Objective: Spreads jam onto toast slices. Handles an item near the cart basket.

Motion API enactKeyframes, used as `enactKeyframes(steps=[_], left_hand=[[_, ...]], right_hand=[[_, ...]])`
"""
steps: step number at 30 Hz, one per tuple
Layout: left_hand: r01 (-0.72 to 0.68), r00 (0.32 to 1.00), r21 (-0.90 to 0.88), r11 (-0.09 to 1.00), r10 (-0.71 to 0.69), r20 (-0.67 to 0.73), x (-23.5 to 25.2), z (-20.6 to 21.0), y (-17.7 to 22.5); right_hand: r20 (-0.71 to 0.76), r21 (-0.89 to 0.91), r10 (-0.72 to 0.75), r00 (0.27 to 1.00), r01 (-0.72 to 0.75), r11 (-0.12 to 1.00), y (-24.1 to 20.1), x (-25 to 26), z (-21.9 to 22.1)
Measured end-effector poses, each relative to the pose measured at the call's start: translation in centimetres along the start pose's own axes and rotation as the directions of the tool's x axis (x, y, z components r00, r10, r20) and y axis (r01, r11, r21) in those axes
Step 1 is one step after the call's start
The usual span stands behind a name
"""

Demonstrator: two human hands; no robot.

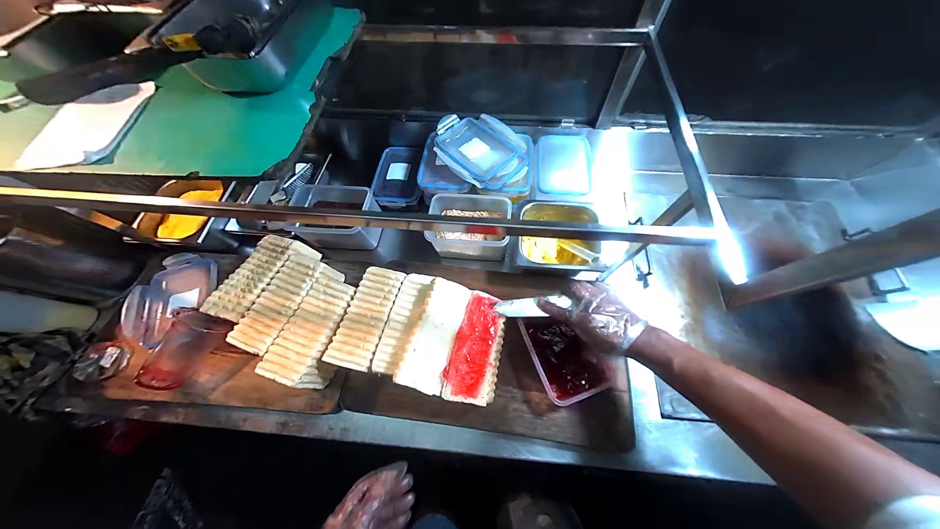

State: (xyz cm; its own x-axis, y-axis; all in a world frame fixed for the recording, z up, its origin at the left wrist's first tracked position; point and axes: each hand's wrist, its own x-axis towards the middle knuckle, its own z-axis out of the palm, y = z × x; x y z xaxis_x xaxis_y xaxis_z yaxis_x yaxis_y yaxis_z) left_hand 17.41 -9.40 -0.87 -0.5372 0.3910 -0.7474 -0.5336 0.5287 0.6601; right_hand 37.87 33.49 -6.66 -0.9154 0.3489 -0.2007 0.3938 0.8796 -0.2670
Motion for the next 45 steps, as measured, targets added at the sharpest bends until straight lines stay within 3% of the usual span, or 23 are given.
enactKeyframes(steps=[4, 6, 8, 12, 14, 17, 18, 22, 25, 27, 30, 33, 35, 38, 39, 43, 45], left_hand=[[-0.114, 0.985, -0.131, 0.985, 0.13, 0.118, 2.8, 3.6, 2.1], [-0.095, 0.982, -0.192, 0.977, 0.123, 0.142, 4.6, 4.8, 2.8], [-0.036, 0.992, -0.224, 0.974, 0.063, 0.111, 5.8, 5.9, 3.8], [-0.018, 0.995, -0.219, 0.975, 0.04, 0.093, 6.7, 6.0, 5.2], [-0.017, 0.988, -0.202, 0.979, 0.047, 0.147, 6.9, 4.9, 5.7], [-0.018, 0.971, -0.179, 0.984, 0.059, 0.229, 7.5, 3.9, 6.8], [-0.029, 0.967, -0.164, 0.986, 0.069, 0.246, 7.7, 3.7, 6.8], [-0.034, 0.95, -0.092, 0.995, 0.061, 0.308, 8.4, 3.5, 8.2], [0.015, 0.933, -0.038, 0.999, 0.0, 0.359, 9.2, 3.5, 9.9], [0.051, 0.921, -0.058, 0.997, -0.024, 0.389, 9.6, 3.3, 9.9], [0.071, 0.908, -0.094, 0.993, -0.025, 0.417, 9.9, 3.0, 9.9], [0.093, 0.894, -0.086, 0.992, -0.045, 0.445, 10.0, 3.0, 11.0], [0.109, 0.886, -0.071, 0.991, -0.065, 0.46, 10.0, 2.5, 10.9], [0.105, 0.883, -0.068, 0.992, -0.062, 0.466, 10.6, 2.3, 10.9], [0.105, 0.881, -0.063, 0.992, -0.063, 0.47, 10.9, 2.4, 10.9], [0.124, 0.869, -0.057, 0.991, -0.081, 0.488, 11.2, 2.3, 11.1], [0.13, 0.876, -0.072, 0.989, -0.08, 0.475, 11.4, 2.3, 10.9]], right_hand=[[-0.078, 0.063, 0.163, 0.983, -0.159, 0.985, -1.8, -0.6, -0.6], [-0.086, 0.124, 0.331, 0.94, -0.32, 0.939, -5.4, 0.3, -1.0], [-0.065, 0.086, 0.379, 0.923, -0.373, 0.924, -8.8, 0.7, -1.4], [-0.128, 0.226, 0.55, 0.825, -0.516, 0.826, -18.5, -2.5, 1.0], [-0.077, 0.324, 0.693, 0.716, -0.64, 0.697, -25.5, -7.1, 2.9], [-0.295, 0.385, 0.798, 0.525, -0.699, 0.602, -30.5, -9.4, 5.0], [-0.343, 0.398, 0.8, 0.492, -0.696, 0.598, -31.0, -8.6, 5.5], [-0.298, 0.366, 0.838, 0.457, -0.756, 0.543, -33.6, -7.2, 8.8], [-0.448, 0.45, 0.844, 0.294, -0.742, 0.497, -36.6, -8.5, 10.4], [-0.473, 0.504, 0.849, 0.235, -0.719, 0.479, -36.8, -6.0, 9.8], [-0.375, 0.428, 0.878, 0.299, -0.784, 0.449, -38.1, -3.2, 10.5], [-0.501, 0.477, 0.84, 0.206, -0.744, 0.467, -40.3, -4.1, 11.5], [-0.562, 0.479, 0.806, 0.187, -0.72, 0.501, -39.6, -2.8, 10.7], [-0.444, 0.371, 0.835, 0.325, -0.781, 0.502, -38.3, -1.3, 10.0], [-0.448, 0.362, 0.832, 0.326, -0.786, 0.502, -38.8, -2.1, 10.4], [-0.558, 0.448, 0.805, 0.202, -0.744, 0.496, -39.8, -4.9, 11.3], [-0.521, 0.423, 0.827, 0.211, -0.778, 0.465, -38.7, -4.7, 11.4]])
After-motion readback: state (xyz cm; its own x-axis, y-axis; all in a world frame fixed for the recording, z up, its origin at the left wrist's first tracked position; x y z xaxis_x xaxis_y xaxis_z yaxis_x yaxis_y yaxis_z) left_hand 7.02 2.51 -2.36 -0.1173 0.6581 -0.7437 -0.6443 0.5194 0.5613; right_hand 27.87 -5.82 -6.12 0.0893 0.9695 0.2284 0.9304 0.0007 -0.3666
